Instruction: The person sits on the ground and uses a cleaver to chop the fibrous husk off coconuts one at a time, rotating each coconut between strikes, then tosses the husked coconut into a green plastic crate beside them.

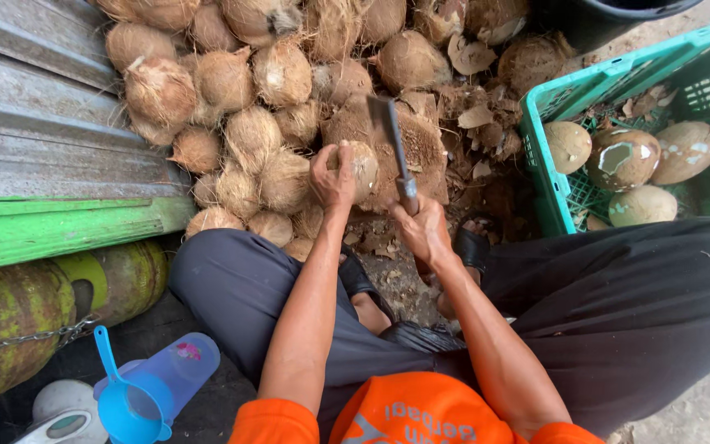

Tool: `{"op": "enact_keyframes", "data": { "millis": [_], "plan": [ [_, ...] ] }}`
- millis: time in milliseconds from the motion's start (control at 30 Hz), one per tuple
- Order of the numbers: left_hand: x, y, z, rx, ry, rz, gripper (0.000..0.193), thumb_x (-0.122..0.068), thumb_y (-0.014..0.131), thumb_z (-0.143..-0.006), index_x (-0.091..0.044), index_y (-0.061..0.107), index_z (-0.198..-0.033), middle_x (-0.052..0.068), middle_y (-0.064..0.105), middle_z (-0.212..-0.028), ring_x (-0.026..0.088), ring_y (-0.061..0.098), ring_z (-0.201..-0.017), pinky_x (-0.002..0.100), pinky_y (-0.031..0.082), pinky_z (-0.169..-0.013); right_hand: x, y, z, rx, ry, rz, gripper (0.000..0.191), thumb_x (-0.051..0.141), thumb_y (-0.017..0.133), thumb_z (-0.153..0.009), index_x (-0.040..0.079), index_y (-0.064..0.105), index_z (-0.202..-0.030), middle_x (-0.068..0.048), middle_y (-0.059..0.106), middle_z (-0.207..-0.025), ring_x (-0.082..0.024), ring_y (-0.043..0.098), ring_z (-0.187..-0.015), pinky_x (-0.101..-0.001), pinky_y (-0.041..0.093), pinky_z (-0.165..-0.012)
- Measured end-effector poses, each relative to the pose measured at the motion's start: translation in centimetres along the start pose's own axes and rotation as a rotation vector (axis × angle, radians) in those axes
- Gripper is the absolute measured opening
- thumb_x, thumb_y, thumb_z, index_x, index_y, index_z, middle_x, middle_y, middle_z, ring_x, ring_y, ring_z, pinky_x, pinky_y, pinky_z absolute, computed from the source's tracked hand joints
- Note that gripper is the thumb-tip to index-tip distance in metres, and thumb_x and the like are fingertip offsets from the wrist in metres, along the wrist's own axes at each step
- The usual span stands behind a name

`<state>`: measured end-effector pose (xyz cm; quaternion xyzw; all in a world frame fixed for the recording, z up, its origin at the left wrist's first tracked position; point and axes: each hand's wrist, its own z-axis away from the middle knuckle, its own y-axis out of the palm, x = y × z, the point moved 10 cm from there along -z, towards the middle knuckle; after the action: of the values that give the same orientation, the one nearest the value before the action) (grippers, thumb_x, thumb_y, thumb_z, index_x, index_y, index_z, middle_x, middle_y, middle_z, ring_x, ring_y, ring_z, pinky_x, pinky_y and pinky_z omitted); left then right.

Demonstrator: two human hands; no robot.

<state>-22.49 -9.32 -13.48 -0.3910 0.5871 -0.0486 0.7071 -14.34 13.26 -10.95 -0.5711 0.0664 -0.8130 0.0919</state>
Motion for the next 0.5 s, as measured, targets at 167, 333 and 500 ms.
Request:
{"op": "enact_keyframes", "data": {
  "millis": [167,333,500],
  "plan": [
    [1.0,0.6,0.0,0.039,-0.059,-0.024,0.043,-0.059,0.056,-0.095,-0.019,0.072,-0.098,0.005,0.072,-0.105,0.023,0.067,-0.092,0.041,0.052,-0.078,0.6,0.3,-0.3,-0.069,-0.05,-0.222,0.03,0.026,0.066,-0.098,0.001,0.061,-0.081,-0.004,0.058,-0.062,-0.016,0.047,-0.047,-0.0356,0.038,-0.04],
    [1.7,0.9,0.1,0.081,-0.122,-0.147,0.05,-0.061,0.055,-0.099,-0.014,0.069,-0.09,0.005,0.073,-0.104,0.023,0.067,-0.091,0.042,0.053,-0.082,0.2,1.8,-0.1,0.046,0.049,0.198,0.021,0.02,0.068,-0.099,0.002,0.066,-0.087,-0.004,0.059,-0.061,-0.012,0.051,-0.052,-0.0351,0.045,-0.049],
    [0.8,0.0,-0.3,-0.023,-0.064,-0.143,0.046,-0.06,0.052,-0.095,-0.02,0.072,-0.1,0.007,0.069,-0.11,0.024,0.063,-0.091,0.042,0.047,-0.077,1.6,1.2,0.7,-0.053,-0.1,-0.013,0.014,0.018,0.064,-0.093,0.005,0.068,-0.093,-0.004,0.062,-0.064,-0.011,0.057,-0.056,-0.0341,0.047,-0.051]
  ]
}}
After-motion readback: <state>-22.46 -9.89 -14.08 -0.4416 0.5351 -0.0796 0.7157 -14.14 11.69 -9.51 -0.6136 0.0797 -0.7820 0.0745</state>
